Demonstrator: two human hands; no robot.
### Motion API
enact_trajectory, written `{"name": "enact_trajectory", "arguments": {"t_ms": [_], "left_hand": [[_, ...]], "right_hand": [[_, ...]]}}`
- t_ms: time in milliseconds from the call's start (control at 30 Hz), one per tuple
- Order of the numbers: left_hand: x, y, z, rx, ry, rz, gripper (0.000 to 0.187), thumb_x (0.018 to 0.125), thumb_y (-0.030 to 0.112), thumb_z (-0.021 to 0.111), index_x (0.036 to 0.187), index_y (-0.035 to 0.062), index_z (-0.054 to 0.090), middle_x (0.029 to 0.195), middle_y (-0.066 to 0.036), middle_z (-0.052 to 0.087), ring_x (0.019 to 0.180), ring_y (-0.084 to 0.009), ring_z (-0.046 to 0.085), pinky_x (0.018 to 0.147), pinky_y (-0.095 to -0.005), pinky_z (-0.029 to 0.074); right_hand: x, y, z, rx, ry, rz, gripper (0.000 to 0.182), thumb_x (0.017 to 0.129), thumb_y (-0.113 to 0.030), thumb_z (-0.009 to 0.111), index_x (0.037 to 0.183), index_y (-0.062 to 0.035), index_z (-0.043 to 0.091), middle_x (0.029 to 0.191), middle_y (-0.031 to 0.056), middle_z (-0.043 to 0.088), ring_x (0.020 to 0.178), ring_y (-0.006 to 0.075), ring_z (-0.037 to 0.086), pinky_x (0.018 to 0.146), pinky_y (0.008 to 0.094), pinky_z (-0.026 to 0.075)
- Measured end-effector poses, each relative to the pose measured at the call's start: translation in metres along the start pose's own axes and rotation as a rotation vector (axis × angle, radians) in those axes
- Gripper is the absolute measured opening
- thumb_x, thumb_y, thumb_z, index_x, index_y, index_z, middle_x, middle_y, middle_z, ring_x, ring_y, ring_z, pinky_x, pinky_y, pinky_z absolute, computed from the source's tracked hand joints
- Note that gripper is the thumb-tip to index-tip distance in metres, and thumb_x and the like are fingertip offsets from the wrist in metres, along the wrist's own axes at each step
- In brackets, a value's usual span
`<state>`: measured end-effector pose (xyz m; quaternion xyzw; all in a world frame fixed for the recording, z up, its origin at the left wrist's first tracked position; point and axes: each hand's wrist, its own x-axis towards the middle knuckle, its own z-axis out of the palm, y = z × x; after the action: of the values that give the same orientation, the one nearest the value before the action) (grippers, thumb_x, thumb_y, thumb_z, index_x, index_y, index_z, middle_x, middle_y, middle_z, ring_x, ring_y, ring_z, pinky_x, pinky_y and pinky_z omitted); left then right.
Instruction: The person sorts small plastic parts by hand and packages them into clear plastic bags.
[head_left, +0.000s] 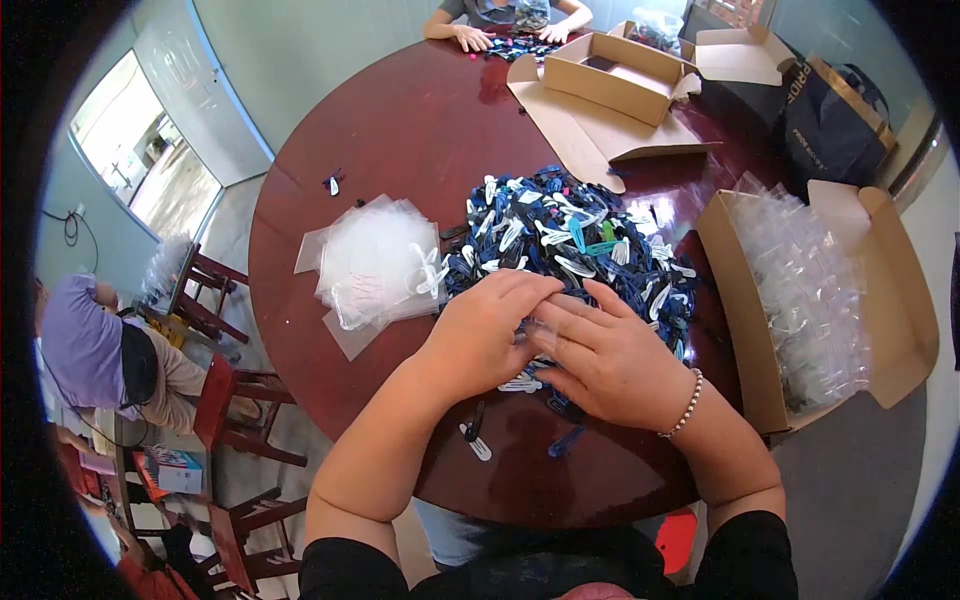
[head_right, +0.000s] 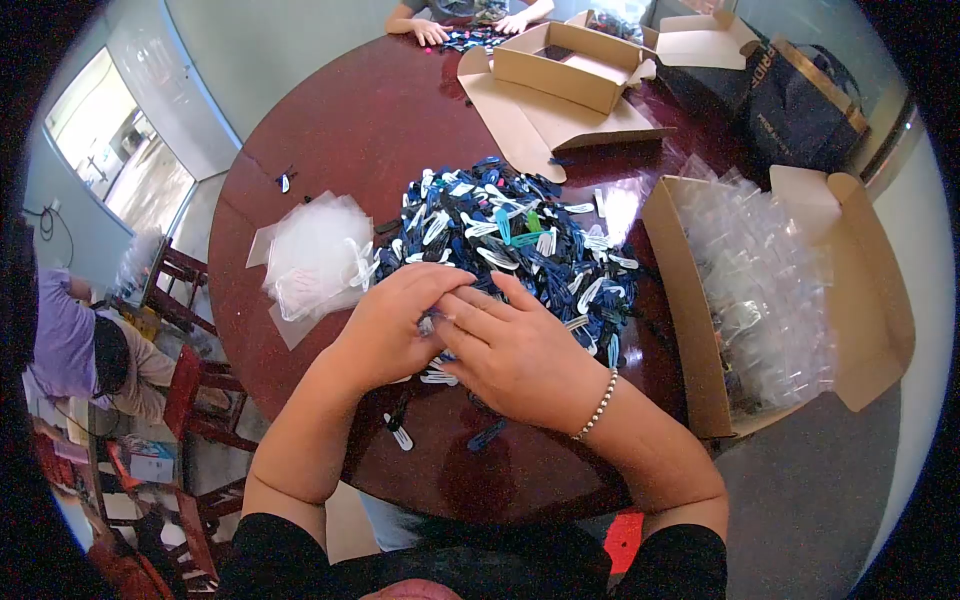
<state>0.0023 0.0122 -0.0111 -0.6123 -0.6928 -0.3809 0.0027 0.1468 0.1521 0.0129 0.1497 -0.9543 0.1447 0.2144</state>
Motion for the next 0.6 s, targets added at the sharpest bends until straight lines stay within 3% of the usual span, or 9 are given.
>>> {"name": "enact_trajectory", "arguments": {"t_ms": [100,533,600], "left_hand": [[-0.0001,0.0015,-0.0013,0.015,-0.018,-0.005,0.052,0.068,0.003,0.071,0.118,0.0060,0.060,0.115,-0.015,0.063,0.110,-0.0349,0.059,0.095,-0.0420,0.048],[-0.0005,-0.0014,-0.0013,0.030,-0.048,0.026,0.055,0.066,0.004,0.072,0.119,0.0061,0.061,0.114,-0.015,0.063,0.112,-0.0343,0.058,0.097,-0.0418,0.047],[-0.0010,-0.0004,-0.0016,0.037,-0.051,0.016,0.053,0.066,0.004,0.072,0.118,0.0061,0.061,0.113,-0.015,0.064,0.111,-0.0343,0.058,0.097,-0.0417,0.047]], "right_hand": [[-0.0028,0.0087,0.0048,-0.174,-0.050,-0.089,0.030,0.081,-0.014,0.071,0.110,-0.0063,0.065,0.119,0.0063,0.063,0.119,0.0227,0.058,0.107,0.0477,0.034],[-0.0004,0.0024,0.0067,-0.029,0.045,-0.035,0.029,0.079,-0.015,0.074,0.106,-0.0079,0.065,0.114,0.0066,0.064,0.114,0.0222,0.060,0.107,0.0473,0.035],[-0.0012,0.0059,0.0062,-0.087,-0.004,-0.106,0.028,0.079,-0.015,0.074,0.105,-0.0088,0.066,0.111,0.0063,0.065,0.110,0.0222,0.061,0.107,0.0476,0.035]]}}
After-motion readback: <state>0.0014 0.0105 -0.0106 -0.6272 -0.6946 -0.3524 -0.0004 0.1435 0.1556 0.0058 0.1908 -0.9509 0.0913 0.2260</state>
